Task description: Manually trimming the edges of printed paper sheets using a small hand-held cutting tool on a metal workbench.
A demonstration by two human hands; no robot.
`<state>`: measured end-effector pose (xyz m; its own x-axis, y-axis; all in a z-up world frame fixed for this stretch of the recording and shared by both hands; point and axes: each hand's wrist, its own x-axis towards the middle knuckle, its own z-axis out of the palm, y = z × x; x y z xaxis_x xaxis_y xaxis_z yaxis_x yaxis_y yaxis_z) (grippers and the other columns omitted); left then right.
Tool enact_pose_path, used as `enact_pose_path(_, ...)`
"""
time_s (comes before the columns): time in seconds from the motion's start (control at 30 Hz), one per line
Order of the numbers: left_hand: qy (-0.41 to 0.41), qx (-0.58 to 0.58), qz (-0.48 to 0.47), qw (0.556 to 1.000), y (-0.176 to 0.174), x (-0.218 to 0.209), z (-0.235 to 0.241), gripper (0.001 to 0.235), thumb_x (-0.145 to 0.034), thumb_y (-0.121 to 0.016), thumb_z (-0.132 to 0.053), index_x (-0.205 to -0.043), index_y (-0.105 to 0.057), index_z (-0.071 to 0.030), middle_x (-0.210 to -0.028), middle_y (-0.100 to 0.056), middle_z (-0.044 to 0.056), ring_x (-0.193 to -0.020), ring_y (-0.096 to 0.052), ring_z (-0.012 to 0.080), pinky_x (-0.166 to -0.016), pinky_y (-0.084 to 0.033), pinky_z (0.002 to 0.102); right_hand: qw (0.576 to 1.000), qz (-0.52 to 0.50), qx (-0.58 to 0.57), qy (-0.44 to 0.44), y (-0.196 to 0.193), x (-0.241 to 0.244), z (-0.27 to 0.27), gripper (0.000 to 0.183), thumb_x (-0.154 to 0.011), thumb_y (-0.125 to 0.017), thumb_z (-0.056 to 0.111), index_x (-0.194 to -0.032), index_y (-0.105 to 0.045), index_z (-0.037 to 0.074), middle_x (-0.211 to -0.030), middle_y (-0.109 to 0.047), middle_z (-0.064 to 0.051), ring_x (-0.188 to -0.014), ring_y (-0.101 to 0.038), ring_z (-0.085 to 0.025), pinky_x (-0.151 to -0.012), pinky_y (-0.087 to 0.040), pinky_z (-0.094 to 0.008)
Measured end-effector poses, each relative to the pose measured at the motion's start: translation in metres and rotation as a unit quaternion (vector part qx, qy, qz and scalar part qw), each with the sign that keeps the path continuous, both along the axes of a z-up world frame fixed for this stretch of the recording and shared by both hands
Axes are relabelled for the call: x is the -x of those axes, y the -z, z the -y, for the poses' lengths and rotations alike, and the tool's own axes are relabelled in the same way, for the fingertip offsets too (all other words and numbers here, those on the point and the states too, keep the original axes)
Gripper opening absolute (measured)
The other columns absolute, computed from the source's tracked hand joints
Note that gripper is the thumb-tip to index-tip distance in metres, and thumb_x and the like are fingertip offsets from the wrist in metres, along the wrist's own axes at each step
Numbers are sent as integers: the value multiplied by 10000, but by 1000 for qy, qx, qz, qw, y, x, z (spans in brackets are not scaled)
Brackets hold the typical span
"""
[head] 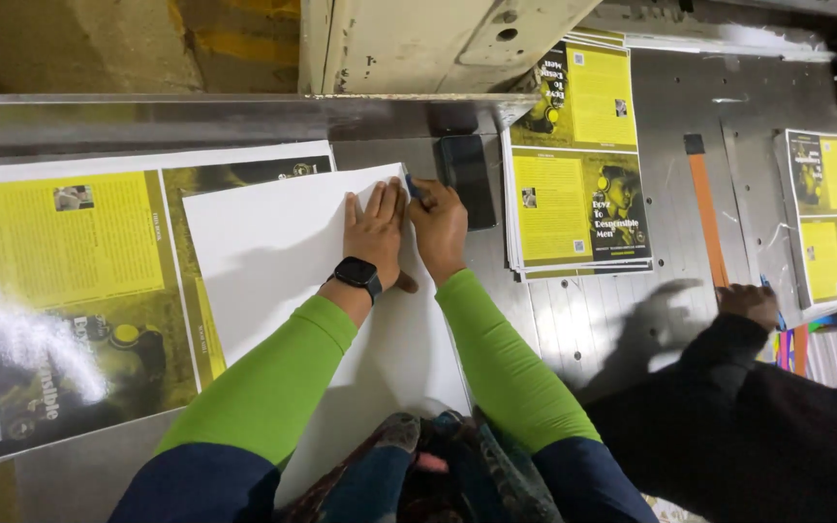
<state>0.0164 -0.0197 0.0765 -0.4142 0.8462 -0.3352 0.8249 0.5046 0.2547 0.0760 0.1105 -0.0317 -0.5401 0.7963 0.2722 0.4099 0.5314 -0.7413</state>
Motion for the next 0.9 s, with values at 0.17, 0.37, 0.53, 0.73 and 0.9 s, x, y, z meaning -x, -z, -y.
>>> enact_pose_path(0.17, 1, -12, -20, 1000, 5, -2, 1, 858, -807, -619, -101, -1527, -155, -56, -1626, 23, 52, -1489, 30, 234, -1183, 45, 556, 999, 12, -15, -31, -1, 3, -5, 324, -706, -701, 38, -1001, -757, 161, -686, -548, -33, -700, -631, -245, -647, -512, -329)
enact_pose_path(0.37, 11, 1, -5, 1000, 16, 1, -3, 926, -808, -642, -160, -1540, -83, -58, -1622, 106, 51, -1485, 78, 242, -1172, 86, 562, 996, 78, -12, -51, -13, -1, -3, 304, -691, -685, 58, -977, -755, 134, -692, -557, -73, -684, -640, -273, -636, -513, -365)
enact_pose_path(0.53, 6, -16, 27, 999, 46, 3, -10, 1078, -726, -733, -312, -1540, -73, -58, -1624, 113, 65, -1487, 87, 251, -1164, 117, 568, 993, 100, 20, -60, -25, -32, 12, 307, -699, -661, 30, -981, -757, 102, -699, -558, -62, -689, -640, -238, -626, -515, -326)
enact_pose_path(0.73, -3, -104, 23, 994, 76, 4, -16, 956, -767, -741, -156, -1522, -167, -32, -1609, -81, 117, -1471, -95, 275, -1169, 22, 594, 988, 124, 71, -51, -51, -70, 34, 294, -723, -668, -14, -998, -746, 53, -708, -575, -103, -642, -625, -233, -555, -517, -329)
enact_pose_path(0.9, -35, -192, 18, 981, 92, 40, -32, 753, -677, -846, -308, -1303, -524, -42, -1418, -356, 180, -1355, -272, 331, -1138, -92, 599, 991, 63, 120, -4, -60, -84, 48, 313, -800, -677, -6, -1109, -709, 37, -751, -612, -163, -647, -623, -220, -530, -522, -330)
